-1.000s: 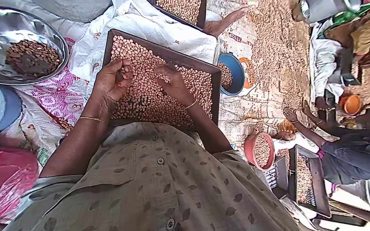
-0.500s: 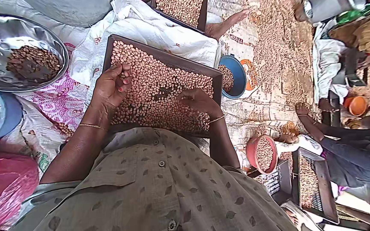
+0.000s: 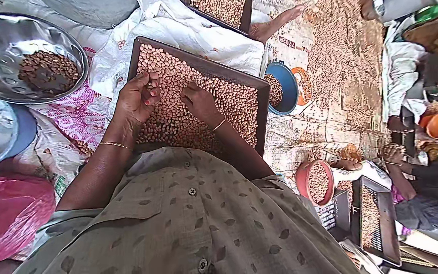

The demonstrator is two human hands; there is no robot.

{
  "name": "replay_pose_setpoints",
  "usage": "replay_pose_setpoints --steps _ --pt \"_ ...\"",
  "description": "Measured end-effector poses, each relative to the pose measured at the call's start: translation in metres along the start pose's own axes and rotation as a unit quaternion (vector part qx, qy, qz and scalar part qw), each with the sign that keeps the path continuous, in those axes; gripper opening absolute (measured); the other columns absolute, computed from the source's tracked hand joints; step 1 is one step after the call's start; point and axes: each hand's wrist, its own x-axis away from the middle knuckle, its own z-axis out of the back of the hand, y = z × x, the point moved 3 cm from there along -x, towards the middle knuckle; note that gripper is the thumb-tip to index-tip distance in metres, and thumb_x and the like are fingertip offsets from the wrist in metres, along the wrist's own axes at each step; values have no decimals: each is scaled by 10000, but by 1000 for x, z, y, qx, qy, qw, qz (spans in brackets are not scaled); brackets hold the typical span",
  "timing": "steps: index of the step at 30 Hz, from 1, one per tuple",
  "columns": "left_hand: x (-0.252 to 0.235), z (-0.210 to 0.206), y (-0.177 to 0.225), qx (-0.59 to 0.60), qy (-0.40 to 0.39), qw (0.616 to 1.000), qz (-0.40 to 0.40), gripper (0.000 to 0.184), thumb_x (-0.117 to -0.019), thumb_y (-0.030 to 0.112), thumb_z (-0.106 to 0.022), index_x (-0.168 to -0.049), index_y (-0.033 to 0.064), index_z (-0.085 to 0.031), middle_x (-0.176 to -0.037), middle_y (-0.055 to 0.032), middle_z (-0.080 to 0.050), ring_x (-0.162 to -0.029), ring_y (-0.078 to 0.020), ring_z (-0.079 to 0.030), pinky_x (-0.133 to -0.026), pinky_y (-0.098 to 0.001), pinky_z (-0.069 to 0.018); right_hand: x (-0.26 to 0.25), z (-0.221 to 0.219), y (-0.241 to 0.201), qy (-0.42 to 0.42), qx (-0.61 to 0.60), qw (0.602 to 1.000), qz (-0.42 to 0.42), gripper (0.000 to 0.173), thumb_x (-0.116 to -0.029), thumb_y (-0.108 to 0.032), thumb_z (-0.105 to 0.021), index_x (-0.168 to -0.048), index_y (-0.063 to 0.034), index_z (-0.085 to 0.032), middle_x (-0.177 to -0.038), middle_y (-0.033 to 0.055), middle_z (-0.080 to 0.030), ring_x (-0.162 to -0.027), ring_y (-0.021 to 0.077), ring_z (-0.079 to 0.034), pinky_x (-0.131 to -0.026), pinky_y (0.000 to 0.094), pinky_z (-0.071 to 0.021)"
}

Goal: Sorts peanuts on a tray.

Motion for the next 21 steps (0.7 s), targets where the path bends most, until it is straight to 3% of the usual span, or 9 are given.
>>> replay_pose_setpoints --steps 1,3,5,7,10,13,15,18,21 --pt "-1 3 -2 7 -14 1000 -13 323 -1127 115 -199 -1051 61 -508 -819 8 -454 -615 -21 -455 -598 -115 -377 2 0 -5 -2 28 1000 -14 168 -976 -90 -613 -1063 -23 -740 -1170 181 -698 -995 335 -720 -756 480 -596" --pt "-77 53 -29 51 -202 973 -104 352 -1124 165 -206 -1073 97 -548 -822 44 -567 -602 18 -521 -540 -95 -425 3 -3 -15 2 83 996 -37 208 -983 -58 -580 -1115 -31 -738 -1218 171 -683 -1003 340 -710 -727 462 -591" --pt "-125 75 -42 66 -204 971 -103 384 -1128 213 -225 -1035 142 -591 -795 62 -600 -552 11 -511 -486 -110 -419 1 -7 -21 22 112 993 -37 228 -943 -12 -582 -1103 -22 -743 -1233 170 -698 -960 332 -728 -685 448 -590" --pt "-128 75 -42 34 -152 984 -83 413 -1130 238 -237 -1013 137 -620 -786 55 -616 -556 -6 -525 -496 -127 -433 -3 -6 -17 23 100 993 -51 211 -928 -52 -586 -1061 -25 -747 -1184 158 -714 -919 321 -735 -678 470 -587" --pt "-122 73 -42 -64 -145 985 -62 478 -1138 358 -216 -1094 119 -627 -941 15 -698 -691 -38 -632 -598 -168 -512 -5 20 -2 2 -24 994 -109 193 -961 -121 -577 -1017 -20 -732 -1063 147 -728 -930 309 -716 -788 507 -564" --pt "-119 68 -46 -128 -172 976 -31 581 -1128 445 -166 -1130 95 -630 -978 -17 -718 -736 -79 -664 -619 -204 -528 5 47 -8 62 -290 954 -42 190 -983 -38 -620 -1125 44 -717 -972 136 -730 -749 146 -701 -723 306 -611" --pt "-117 64 -46 -130 -197 972 -3 589 -1126 454 -154 -1122 96 -623 -968 -21 -708 -709 -71 -640 -593 -192 -503 11 51 -17 54 -369 928 -10 224 -990 -13 -604 -1182 69 -686 -1004 151 -727 -772 142 -713 -745 301 -625" --pt "-117 64 -45 -68 -207 976 5 491 -1135 342 -230 -1047 101 -648 -806 20 -650 -533 -4 -507 -453 -125 -380 14 33 -12 31 -288 957 -4 122 -971 -17 -610 -1012 40 -710 -917 137 -719 -767 164 -698 -739 326 -598" --pt "-119 72 -42 -21 -188 982 -8 365 -1120 227 -278 -1029 120 -615 -762 59 -570 -495 27 -442 -422 -93 -339 20 3 -15 -66 -102 992 19 138 -958 -53 -604 -965 12 -726 -981 173 -715 -927 321 -705 -820 500 -566"
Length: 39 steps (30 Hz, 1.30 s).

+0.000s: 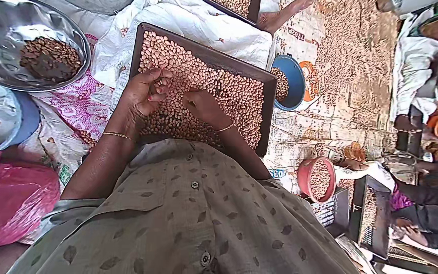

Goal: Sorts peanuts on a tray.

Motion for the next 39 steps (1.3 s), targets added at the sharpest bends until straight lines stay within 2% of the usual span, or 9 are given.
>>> replay_pose_setpoints --steps 9,14,17,20,22,28,32,35,39 --pt "-1 3 1 -8 26 999 -42 365 -1119 200 -274 -1036 143 -625 -784 75 -612 -534 29 -494 -455 -94 -380 8 -17 -49 -62 189 978 -60 207 -954 15 -576 -1113 25 -708 -1084 217 -682 -972 370 -695 -739 459 -573" --pt "1 -2 0 -64 54 996 -30 443 -1136 297 -257 -1063 113 -653 -889 32 -691 -634 -20 -596 -567 -146 -487 -3 5 -3 -25 -24 995 -97 157 -960 -42 -599 -1030 12 -728 -990 176 -732 -937 321 -711 -857 512 -560" --pt "2 -4 -2 -121 26 992 -9 511 -1137 385 -216 -1105 108 -644 -951 10 -717 -700 -53 -648 -607 -183 -522 3 28 17 101 -162 977 -98 128 -948 -35 -638 -1024 23 -722 -880 131 -726 -727 188 -689 -707 373 -585" --pt "3 -11 -5 -170 -10 985 17 556 -1129 446 -192 -1142 99 -625 -980 -7 -712 -724 -76 -659 -616 -205 -531 3 39 4 189 -300 935 -31 153 -955 12 -641 -1091 64 -687 -948 133 -728 -747 145 -716 -686 310 -630" --pt "4 -14 -6 -164 -23 985 38 563 -1124 463 -192 -1128 109 -630 -957 -10 -718 -693 -72 -642 -590 -196 -507 3 40 -16 192 -358 914 16 239 -979 37 -605 -1206 100 -647 -1097 176 -711 -878 182 -738 -799 337 -645" --pt "2 -1 1 -15 -18 1000 2 399 -1127 248 -254 -981 131 -607 -693 78 -530 -457 31 -400 -392 -94 -306 4 21 3 138 -187 973 0 128 -960 -11 -604 -997 43 -714 -881 131 -718 -733 155 -682 -702 320 -581" --pt "0 1 3 6 -35 998 -54 381 -1123 217 -251 -977 162 -598 -635 114 -464 -459 36 -382 -410 -93 -307 6 -8 -26 52 -105 987 112 127 -933 -64 -686 -1013 7 -755 -982 138 -749 -927 253 -728 -849 427 -592" --pt "0 4 6 69 -46 991 -104 352 -1123 199 -270 -978 164 -588 -659 107 -485 -462 33 -395 -404 -89 -313 2 -32 -55 -23 -29 977 211 199 -922 -162 -719 -1092 -78 -777 -1153 104 -725 -1199 296 -621 -1043 477 -467" --pt "1 9 11 191 -85 964 -162 358 -1126 177 -222 -1012 136 -559 -662 89 -499 -445 35 -421 -390 -80 -349 10 -63 -42 -47 27 953 298 233 -962 -99 -603 -1098 -127 -791 -1147 127 -723 -1185 377 -610 -999 535 -447"
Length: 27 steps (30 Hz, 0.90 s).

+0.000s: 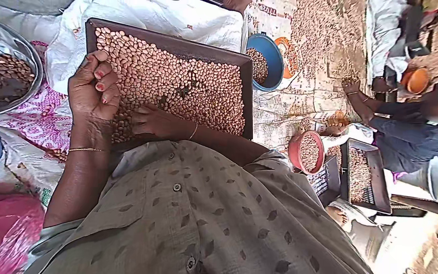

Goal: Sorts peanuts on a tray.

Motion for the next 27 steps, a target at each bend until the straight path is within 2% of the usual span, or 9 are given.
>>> replay_pose_setpoints --steps 3,6,10,14,17,19,22,25,27 --pt "1 1 3 39 -14 999 -27 375 -1115 156 -198 -1026 129 -561 -662 77 -504 -445 18 -418 -389 -97 -338 24 5 -4 57 73 995 32 193 -988 -78 -588 -976 -87 -780 -948 134 -707 -991 343 -657 -842 443 -508" --pt "-1 2 4 71 -42 996 -36 323 -1070 85 -219 -1016 124 -535 -676 49 -517 -455 3 -435 -393 -107 -350 60 22 -4 15 140 990 -7 204 -1029 -101 -550 -1088 -104 -745 -1118 144 -702 -1125 342 -632 -973 447 -491" --pt "2 3 14 68 -38 994 -72 276 -1027 22 -268 -950 121 -514 -654 28 -524 -450 -13 -451 -398 -116 -356 102 49 22 52 232 961 -140 192 -991 -31 -575 -1108 -58 -724 -1223 209 -687 -1165 417 -639 -991 552 -492" --pt "18 8 28 94 -14 994 -60 318 -1068 107 -211 -982 132 -515 -622 49 -479 -427 -11 -411 -385 -119 -332 134 85 60 106 297 873 -373 277 -981 -3 -508 -1165 -26 -714 -1338 230 -643 -1264 459 -585 -1063 671 -391" --pt "35 15 32 103 -32 993 -38 333 -1103 166 -216 -1008 128 -533 -614 59 -460 -421 -4 -403 -388 -117 -342 130 106 67 150 271 834 -458 321 -972 -34 -482 -1210 -10 -696 -1427 214 -591 -1339 440 -527 -1113 637 -346" --pt "42 19 28 99 -51 994 -23 346 -1122 198 -229 -1006 124 -547 -612 63 -458 -425 -4 -412 -393 -117 -360 100 108 55 182 198 872 -409 298 -964 -74 -545 -1211 -17 -702 -1402 202 -608 -1302 383 -566 -1074 543 -429" --pt "42 21 25 98 -88 991 -27 308 -1115 167 -255 -1019 115 -543 -636 56 -471 -439 -7 -428 -401 -118 -370 28 84 17 151 -2 968 -199 225 -948 -45 -653 -1153 3 -733 -1244 184 -697 -1203 314 -656 -1044 442 -526" --pt "40 22 25 88 -108 989 -40 268 -1089 111 -298 -986 123 -545 -685 42 -511 -463 -7 -438 -410 -116 -365 -32 33 -21 -9 -66 998 -10 255 -954 -76 -619 -1147 -115 -781 -1266 100 -709 -1294 305 -590 -1116 509 -413" --pt "41 26 25 82 -112 989 -46 252 -1076 90 -309 -983 127 -541 -710 37 -521 -465 -4 -439 -408 -112 -369 -45 10 -27 -47 -29 998 31 329 -944 -47 -543 -1126 -164 -790 -1260 86 -714 -1313 337 -570 -1157 602 -309"
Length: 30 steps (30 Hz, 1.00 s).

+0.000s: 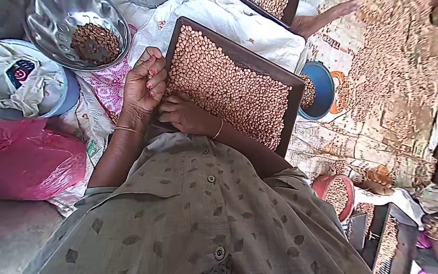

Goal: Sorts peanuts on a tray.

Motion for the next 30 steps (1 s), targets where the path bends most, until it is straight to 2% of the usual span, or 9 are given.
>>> replay_pose_setpoints --steps 2,7,11,13,15,18,21,26,30 --pt "2 3 2 3 3 1000 -6 251 -1076 90 -308 -997 130 -542 -714 40 -525 -461 -3 -440 -408 -111 -374 9 1 16 -2 44 998 -42 250 -954 -103 -614 -1112 -178 -793 -1252 103 -699 -1315 363 -551 -1183 650 -238" --pt "3 1 1 28 13 999 -15 282 -1114 150 -283 -997 126 -539 -666 53 -498 -442 2 -433 -402 -110 -381 83 36 63 87 137 956 -243 191 -873 -69 -670 -1036 -100 -765 -1217 172 -675 -1221 416 -576 -980 593 -453" --pt "1 -1 0 -4 -2 1000 1 285 -1114 156 -302 -989 129 -556 -643 68 -479 -438 10 -410 -398 -108 -360 136 71 61 18 59 926 -372 191 -928 -61 -681 -1094 8 -744 -1182 237 -683 -1139 413 -653 -977 576 -528" --pt "0 -4 -1 -54 -14 998 18 282 -1107 140 -311 -1008 123 -575 -651 68 -484 -439 13 -403 -392 -105 -348 146 83 55 -34 -43 929 -365 194 -922 -66 -669 -1089 -6 -748 -1087 217 -708 -1007 372 -689 -886 582 -544" --pt "-2 -6 -2 -120 -15 992 38 271 -1094 119 -327 -1030 128 -590 -667 73 -487 -441 18 -390 -381 -101 -325 133 91 43 -25 -107 941 -319 186 -913 -79 -649 -1059 -30 -754 -1038 156 -714 -929 272 -692 -835 486 -562" --pt "-3 -10 -5 -194 -6 980 52 278 -1091 121 -337 -1036 146 -609 -679 86 -497 -448 21 -387 -385 -103 -313 88 88 40 49 -70 958 -275 152 -962 -51 -633 -1050 -21 -753 -1092 148 -700 -991 246 -688 -904 414 -564" --pt "-2 -9 -4 -209 12 977 47 288 -1093 127 -327 -1047 145 -611 -678 90 -494 -453 20 -390 -391 -106 -316 42 64 42 98 -31 969 -225 191 -946 -8 -625 -1092 -10 -748 -1141 171 -714 -1058 293 -698 -922 447 -570" --pt "-2 -8 -3 -197 27 979 42 302 -1093 125 -318 -1054 141 -617 -657 89 -490 -438 23 -379 -383 -104 -314 17 7 15 -57 -10 993 -105 366 -865 32 -582 -1139 -108 -780 -1381 129 -640 -1312 372 -538 -1028 563 -418" --pt "-5 -5 -3 -194 14 980 44 303 -1090 114 -314 -1051 141 -614 -676 85 -500 -446 20 -379 -385 -104 -309 42 44 39 -38 -175 974 -138 167 -884 68 -592 -902 18 -749 -1057 144 -728 -1039 240 -684 -943 402 -550"
